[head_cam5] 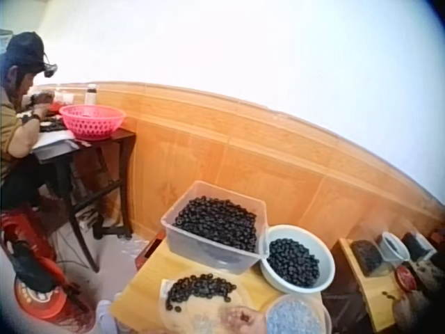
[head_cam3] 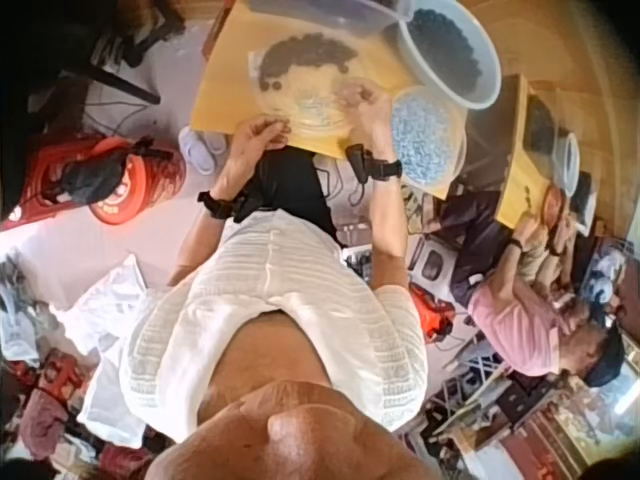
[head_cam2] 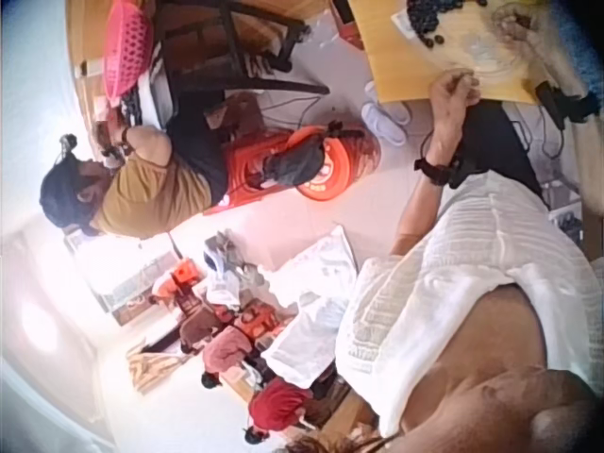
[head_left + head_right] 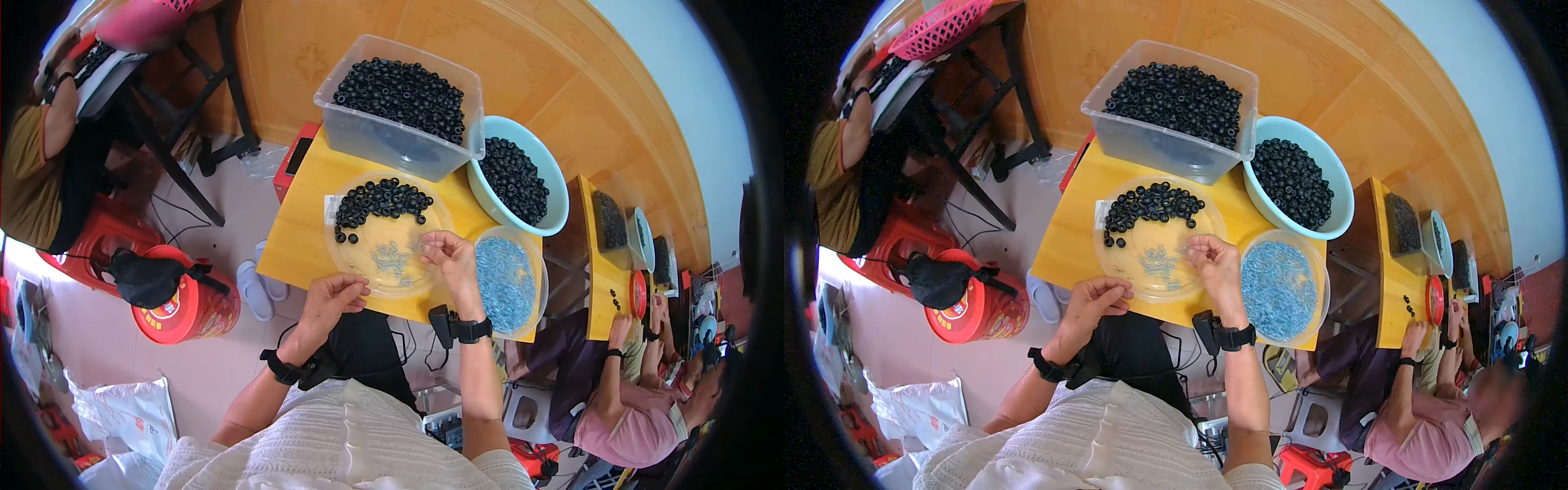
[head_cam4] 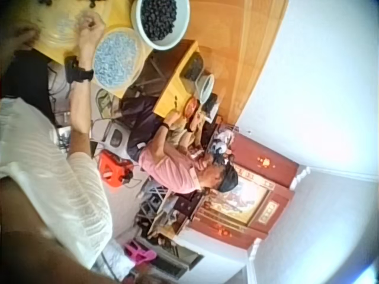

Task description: Sorting small black plastic parts from a bin onto a plate and into other containers.

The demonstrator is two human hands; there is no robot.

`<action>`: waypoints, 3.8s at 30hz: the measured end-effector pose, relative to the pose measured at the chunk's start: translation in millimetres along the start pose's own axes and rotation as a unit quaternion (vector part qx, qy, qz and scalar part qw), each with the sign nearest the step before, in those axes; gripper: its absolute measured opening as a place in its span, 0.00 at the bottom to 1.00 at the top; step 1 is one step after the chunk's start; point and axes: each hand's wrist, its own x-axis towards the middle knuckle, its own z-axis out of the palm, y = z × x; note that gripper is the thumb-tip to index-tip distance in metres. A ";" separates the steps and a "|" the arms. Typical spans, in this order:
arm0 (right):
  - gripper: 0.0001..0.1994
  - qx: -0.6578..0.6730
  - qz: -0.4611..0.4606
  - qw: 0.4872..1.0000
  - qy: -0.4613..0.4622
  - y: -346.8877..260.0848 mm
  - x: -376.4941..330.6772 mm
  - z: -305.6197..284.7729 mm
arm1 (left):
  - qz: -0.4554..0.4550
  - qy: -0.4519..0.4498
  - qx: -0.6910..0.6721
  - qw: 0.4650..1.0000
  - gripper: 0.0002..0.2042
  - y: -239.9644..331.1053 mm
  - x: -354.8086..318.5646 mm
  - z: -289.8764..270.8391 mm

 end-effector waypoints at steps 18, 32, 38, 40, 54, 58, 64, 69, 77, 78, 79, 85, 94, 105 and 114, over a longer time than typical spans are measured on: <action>0.09 -0.061 -0.087 0.993 -0.049 2.5 -64.0 21.6 | -0.076 -0.092 -0.043 0.992 0.11 8.6 6.9 28.2; 0.09 -0.217 -0.243 0.945 -0.015 -19.9 -84.9 26.7 | -0.129 -0.164 -0.083 0.974 0.08 3.2 18.9 29.1; 0.08 -0.270 -0.282 0.920 0.035 -22.7 -82.3 18.8 | -0.097 -0.178 -0.005 0.979 0.08 21.1 31.3 43.5; 0.08 -0.277 -0.293 0.913 0.065 -15.1 -77.8 14.0 | -0.059 -0.157 0.059 0.984 0.09 31.1 40.5 50.1; 0.08 -0.272 -0.274 0.916 0.108 32.1 -70.0 1.4 | 0.393 -0.055 0.570 0.719 0.08 23.9 155.2 80.2; 0.08 -0.266 -0.286 0.914 0.107 33.1 -69.5 1.0 | 0.361 -0.054 0.619 0.696 0.06 18.0 161.7 78.6; 0.06 -0.273 -0.289 0.910 0.122 33.2 -69.1 2.5 | 0.378 -0.042 0.594 0.709 0.07 19.8 162.0 78.4; 0.04 -0.275 -0.279 0.910 0.137 32.8 -67.8 7.4 | 0.382 -0.049 0.586 0.713 0.07 20.7 161.7 77.2; 0.06 -0.250 -0.198 0.940 0.123 34.8 -67.3 4.9 | 0.360 -0.050 0.411 0.836 0.09 45.5 135.1 60.2; 0.05 -0.262 -0.212 0.933 0.128 33.3 -67.7 5.2 | 0.348 -0.060 0.387 0.852 0.09 47.4 131.2 53.0; 0.05 -0.275 -0.226 0.925 0.132 31.0 -68.5 5.4 | 0.311 -0.066 0.340 0.885 0.09 50.1 124.3 46.9; 0.04 -0.283 -0.258 0.915 0.128 13.4 -74.8 17.4 | 0.133 -0.083 0.083 0.984 0.09 79.7 44.4 10.4; 0.05 -0.228 -0.246 0.938 0.091 4.5 -80.0 51.9 | 0.006 -0.141 -0.277 0.950 0.09 38.4 -1.1 -24.6; 0.06 -0.068 -0.123 0.990 0.013 -30.0 -88.1 77.0 | -0.042 -0.116 -0.342 0.932 0.09 14.3 -9.4 -16.4; 0.05 -0.109 -0.152 0.982 -0.030 -33.4 -89.4 84.8 | -0.023 -0.100 -0.246 0.964 0.08 11.8 -13.4 -16.6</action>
